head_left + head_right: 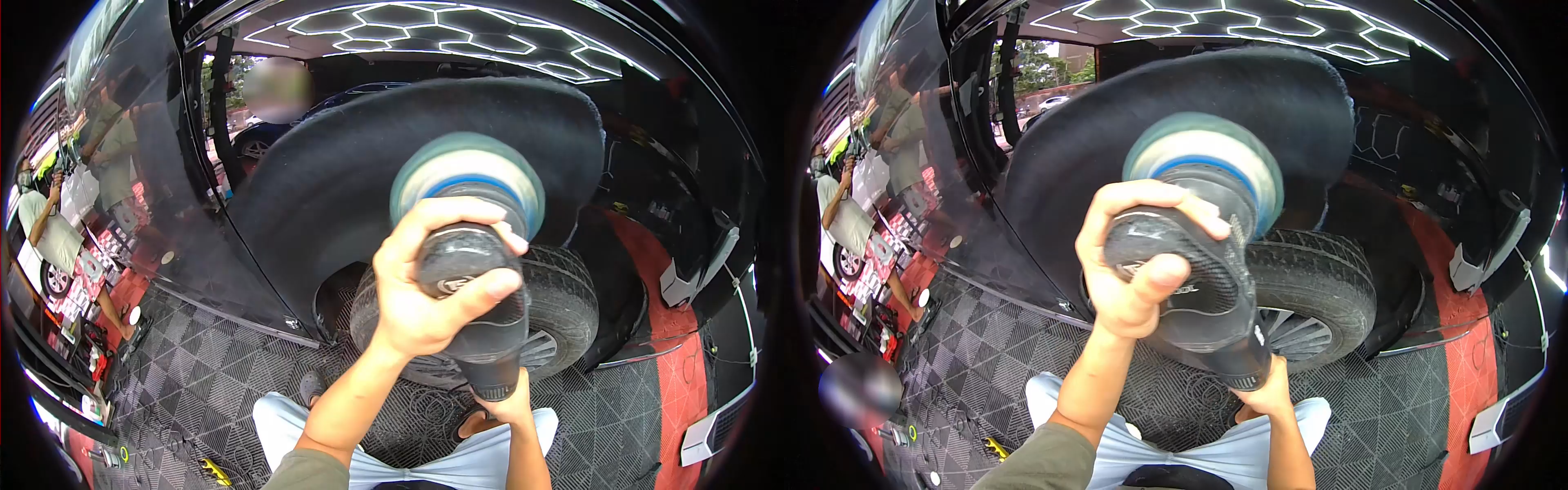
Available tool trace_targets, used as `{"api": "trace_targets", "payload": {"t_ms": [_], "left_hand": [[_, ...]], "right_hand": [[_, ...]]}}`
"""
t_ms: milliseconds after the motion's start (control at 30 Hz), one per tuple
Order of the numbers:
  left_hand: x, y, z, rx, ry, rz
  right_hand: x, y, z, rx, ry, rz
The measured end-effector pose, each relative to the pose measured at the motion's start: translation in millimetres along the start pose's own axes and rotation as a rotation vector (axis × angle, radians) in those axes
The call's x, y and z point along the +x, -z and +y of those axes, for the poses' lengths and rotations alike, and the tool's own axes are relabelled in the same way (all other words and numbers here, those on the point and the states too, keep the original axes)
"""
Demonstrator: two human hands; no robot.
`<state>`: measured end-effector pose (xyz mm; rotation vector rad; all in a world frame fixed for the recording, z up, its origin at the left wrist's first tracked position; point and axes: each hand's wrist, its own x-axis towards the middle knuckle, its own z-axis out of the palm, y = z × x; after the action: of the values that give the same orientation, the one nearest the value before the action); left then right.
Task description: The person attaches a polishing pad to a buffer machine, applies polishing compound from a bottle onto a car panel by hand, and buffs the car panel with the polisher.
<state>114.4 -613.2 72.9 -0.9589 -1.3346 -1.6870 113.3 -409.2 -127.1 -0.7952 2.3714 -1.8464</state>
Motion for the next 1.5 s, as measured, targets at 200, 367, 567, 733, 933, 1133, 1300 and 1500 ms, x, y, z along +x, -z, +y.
{"api": "trace_targets", "payload": {"t_ms": [200, 367, 567, 733, 933, 1133, 1300, 1500], "left_hand": [[18, -43, -11, 0.175, 0.007, -0.082], [39, -64, -3, 0.060, 0.147, -0.039], [24, 10, 18, 0.031, 0.008, 0.014], [-2, 83, 40, 0.137, 0.030, 0.137], [-40, 157, 39, 0.255, -0.090, 0.256], [-71, 201, 39, 0.260, -0.091, 0.373], [-92, 230, 41, 0.262, -0.073, 0.420], [-138, 242, 64, 0.314, -0.049, 0.484]], "right_hand": [[-9, 25, -3, 0.088, 0.038, 0.218], [-20, 38, 12, 0.067, -0.140, 0.195], [-4, -21, -34, -0.017, 0.050, 0.230], [20, -76, -20, -0.010, 0.081, -0.037], [38, -128, -29, -0.041, 0.066, -0.026], [43, -159, -13, -0.093, 0.069, -0.095], [42, -177, -10, -0.216, -0.016, -0.142], [23, -172, -13, -0.360, 0.030, -0.267]]}}
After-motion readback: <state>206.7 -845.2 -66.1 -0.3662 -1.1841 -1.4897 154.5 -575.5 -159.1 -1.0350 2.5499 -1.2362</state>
